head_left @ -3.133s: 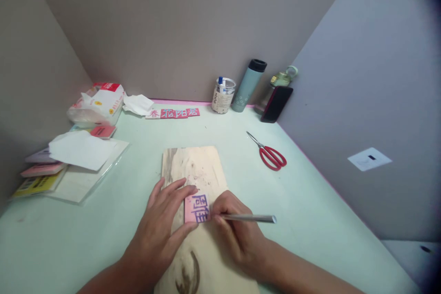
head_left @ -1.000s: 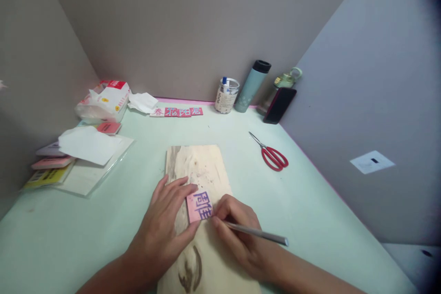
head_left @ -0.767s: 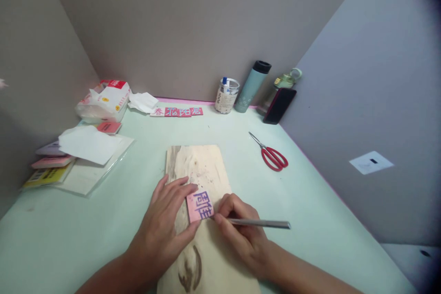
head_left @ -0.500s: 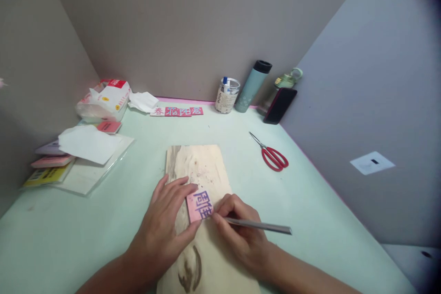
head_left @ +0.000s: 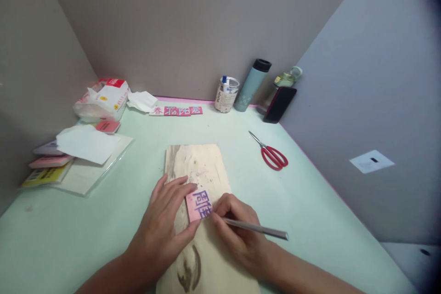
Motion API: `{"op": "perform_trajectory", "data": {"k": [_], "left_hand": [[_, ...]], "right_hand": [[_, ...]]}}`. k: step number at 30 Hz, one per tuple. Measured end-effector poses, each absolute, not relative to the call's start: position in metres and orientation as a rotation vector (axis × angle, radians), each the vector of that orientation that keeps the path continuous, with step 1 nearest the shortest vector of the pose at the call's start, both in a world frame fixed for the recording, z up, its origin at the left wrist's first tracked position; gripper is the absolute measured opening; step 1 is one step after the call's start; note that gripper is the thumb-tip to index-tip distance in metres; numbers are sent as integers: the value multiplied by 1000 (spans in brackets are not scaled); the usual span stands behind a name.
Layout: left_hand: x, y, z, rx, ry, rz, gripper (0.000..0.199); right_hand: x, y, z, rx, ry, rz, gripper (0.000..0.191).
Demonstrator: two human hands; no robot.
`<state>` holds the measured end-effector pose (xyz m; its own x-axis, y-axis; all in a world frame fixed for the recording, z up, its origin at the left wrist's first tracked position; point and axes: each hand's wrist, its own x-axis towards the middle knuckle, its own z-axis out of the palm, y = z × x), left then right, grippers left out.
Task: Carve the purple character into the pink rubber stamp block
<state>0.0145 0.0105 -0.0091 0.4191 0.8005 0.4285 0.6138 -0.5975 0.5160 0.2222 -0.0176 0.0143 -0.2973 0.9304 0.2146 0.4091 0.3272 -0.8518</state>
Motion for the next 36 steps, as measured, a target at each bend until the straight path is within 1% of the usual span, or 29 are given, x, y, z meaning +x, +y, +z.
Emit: {"op": "perform_trajectory", "data": {"k": [13,18,24,36], "left_hand": [[14,11,-8,2396,1220,942,42],[7,13,-8,2403,1132,895,46],[-2,16,-8,2451,975,797,53],[-5,21,-10,2375,967,809,50]], "right_hand": [[224,-16,30,-1113,-1951,916,18],[221,-17,21,-1096,-1706,1007,20],[219,-15,15,-1048,-1532,1031,16],[221,-16,17,-1034,-1845,915,13]]}}
